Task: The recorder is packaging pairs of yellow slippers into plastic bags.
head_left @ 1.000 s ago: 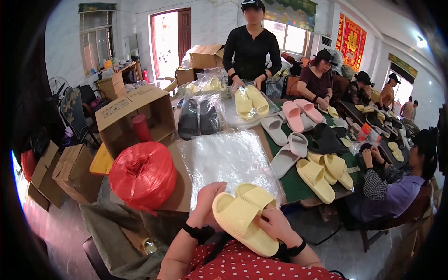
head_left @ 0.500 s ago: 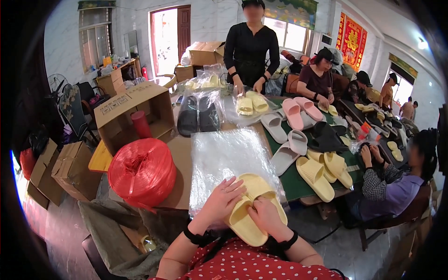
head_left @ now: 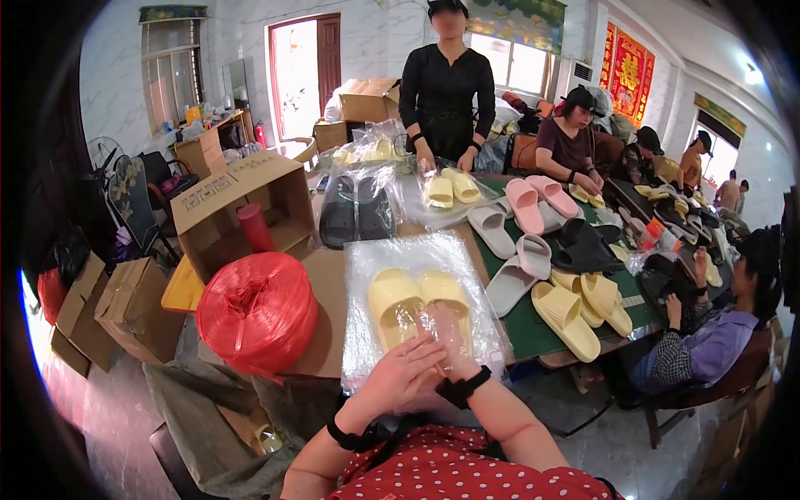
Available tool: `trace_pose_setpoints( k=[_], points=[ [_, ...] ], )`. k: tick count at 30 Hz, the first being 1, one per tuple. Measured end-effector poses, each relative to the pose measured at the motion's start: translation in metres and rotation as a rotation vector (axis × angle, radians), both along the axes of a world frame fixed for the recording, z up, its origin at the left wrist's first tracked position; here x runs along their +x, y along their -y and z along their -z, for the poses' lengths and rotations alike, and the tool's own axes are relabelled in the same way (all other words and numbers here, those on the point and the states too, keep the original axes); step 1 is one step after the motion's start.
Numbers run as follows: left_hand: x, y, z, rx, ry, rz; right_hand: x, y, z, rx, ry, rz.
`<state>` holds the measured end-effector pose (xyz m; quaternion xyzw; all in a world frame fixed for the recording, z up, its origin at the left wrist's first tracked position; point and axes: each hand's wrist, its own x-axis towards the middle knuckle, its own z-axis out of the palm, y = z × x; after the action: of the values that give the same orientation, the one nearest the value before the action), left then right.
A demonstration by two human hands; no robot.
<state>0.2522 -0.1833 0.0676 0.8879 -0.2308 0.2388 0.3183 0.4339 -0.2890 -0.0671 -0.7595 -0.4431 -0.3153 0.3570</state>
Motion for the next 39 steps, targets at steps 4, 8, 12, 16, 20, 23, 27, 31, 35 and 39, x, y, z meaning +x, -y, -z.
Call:
trace_pose_setpoints(
  k=[4,8,12,16,20,23,27,31,35,39],
  points=[
    [-0.008,-0.002,0.0,-0.014,-0.011,-0.017,0.003,-0.024,-0.048,-0.211,-0.166,0.109],
    [-0.011,-0.018,0.025,0.095,0.058,-0.225,-0.018,-0.033,-0.065,-0.225,-0.308,0.2],
    [-0.035,-0.021,0.043,-0.072,-0.114,-0.443,-0.055,-0.001,-0.077,-0.255,-0.188,0.096],
    [-0.046,-0.022,0.053,-0.201,-0.191,-0.605,-0.08,0.036,-0.076,-0.037,-0.439,-0.069],
    [-0.049,-0.029,0.058,-0.273,-0.21,-0.599,-0.078,0.048,-0.068,-0.293,-0.13,-0.047],
    [-0.048,-0.029,0.057,-0.293,-0.184,-0.575,-0.071,0.039,-0.059,-0.044,-0.361,-0.048],
    [-0.047,-0.032,0.06,-0.385,-0.182,-0.527,-0.05,0.031,-0.041,-0.123,-0.091,0.019],
    [-0.047,-0.036,0.07,-0.424,-0.179,-0.541,-0.076,0.033,-0.063,-0.142,-0.208,-0.064],
    [-0.047,-0.036,0.064,-0.413,-0.177,-0.542,-0.081,0.031,-0.066,-0.227,-0.134,-0.104],
    [-0.043,-0.038,0.07,-0.391,-0.133,-0.523,-0.075,0.019,-0.057,-0.275,-0.199,0.028]
  ],
)
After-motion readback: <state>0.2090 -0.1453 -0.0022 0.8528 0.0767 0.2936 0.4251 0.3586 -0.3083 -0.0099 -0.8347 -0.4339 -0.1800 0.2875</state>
